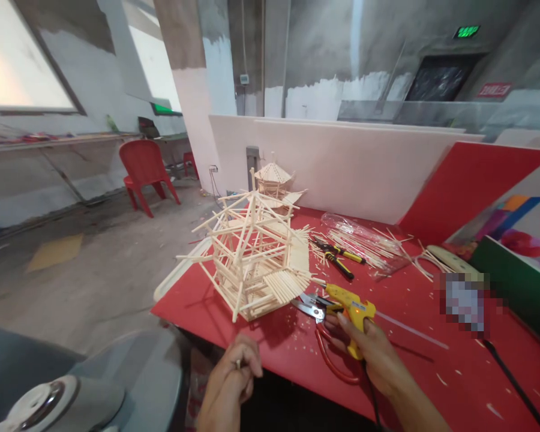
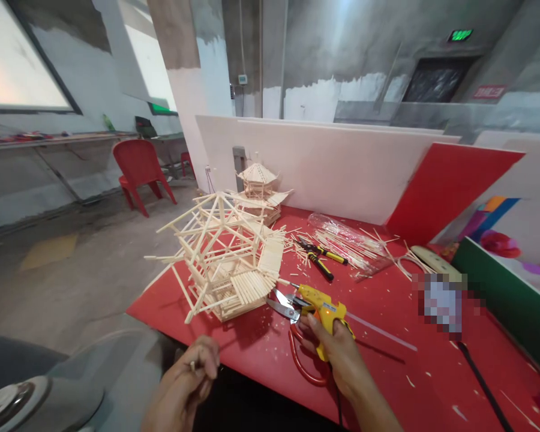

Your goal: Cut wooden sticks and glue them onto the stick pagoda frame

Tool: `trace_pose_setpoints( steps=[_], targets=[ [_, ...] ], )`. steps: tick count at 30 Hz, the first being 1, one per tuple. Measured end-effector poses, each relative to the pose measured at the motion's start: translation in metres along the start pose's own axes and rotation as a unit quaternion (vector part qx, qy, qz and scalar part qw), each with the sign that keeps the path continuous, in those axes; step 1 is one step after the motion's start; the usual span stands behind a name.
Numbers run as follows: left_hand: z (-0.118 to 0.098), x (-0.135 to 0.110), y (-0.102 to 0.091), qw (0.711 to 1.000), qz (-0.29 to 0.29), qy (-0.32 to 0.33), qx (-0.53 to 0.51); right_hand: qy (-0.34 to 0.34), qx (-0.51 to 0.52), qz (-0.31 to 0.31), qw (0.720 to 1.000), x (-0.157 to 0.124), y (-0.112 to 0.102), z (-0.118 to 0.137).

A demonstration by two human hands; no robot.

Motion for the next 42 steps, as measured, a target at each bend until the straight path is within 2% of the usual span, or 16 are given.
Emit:
trace_pose_setpoints(
  steps=[3, 7, 10, 13, 17, 20, 23, 29, 33, 36, 39, 42],
  targets=[
    [0.009, -0.016, 0.028, 0.99, 0.038, -0.115, -0.077, -0.02, 0.006, -0.011, 1.0, 0.012, -0.009, 0.005],
    [0.012, -0.023, 0.045, 0.977, 0.045, -0.163, -0.133, -0.045, 0.019, -0.036, 0.998, 0.028, -0.025, 0.015],
    [0.013, -0.02, 0.044, 0.973, 0.042, -0.189, -0.123, -0.049, 0.019, -0.036, 0.998, 0.031, -0.03, 0.02],
    [0.005, -0.014, 0.041, 0.972, 0.031, -0.182, -0.145, -0.053, 0.006, -0.031, 0.998, 0.022, -0.029, 0.023],
    [-0.005, -0.013, 0.052, 0.959, 0.045, -0.206, -0.189, -0.084, -0.077, -0.048, 0.992, -0.01, -0.028, 0.035],
    [-0.008, -0.011, 0.059, 0.957, 0.04, -0.227, -0.174, -0.103, -0.186, -0.079, 0.974, -0.034, -0.029, 0.046],
    [-0.008, -0.006, 0.057, 0.963, 0.012, -0.216, -0.159, -0.133, -0.257, -0.084, 0.954, -0.048, -0.024, 0.055],
    [-0.009, -0.001, 0.048, 0.975, -0.032, -0.188, -0.117, -0.213, -0.262, -0.034, 0.941, -0.06, 0.004, 0.08],
    [-0.015, -0.001, 0.053, 0.974, -0.034, -0.169, -0.144, -0.212, -0.278, 0.005, 0.937, -0.066, 0.022, 0.093],
    [-0.018, 0.001, 0.057, 0.971, -0.04, -0.171, -0.16, -0.228, -0.316, 0.019, 0.921, -0.067, 0.027, 0.096],
    [-0.021, 0.004, 0.058, 0.969, -0.07, -0.17, -0.164, -0.248, -0.367, 0.008, 0.897, -0.065, 0.025, 0.097],
    [-0.022, 0.007, 0.058, 0.966, -0.097, -0.171, -0.167, -0.282, -0.397, -0.041, 0.873, -0.064, 0.02, 0.1]
  ],
)
Point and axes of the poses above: each hand's wrist, its own x-axis towards the middle knuckle, its own y-axis out of the palm, z = x × y, the point moved 7 cm from there along x, towards the middle knuckle, and after that the axes turned 7 degrees about y, right-handed, at the moved point
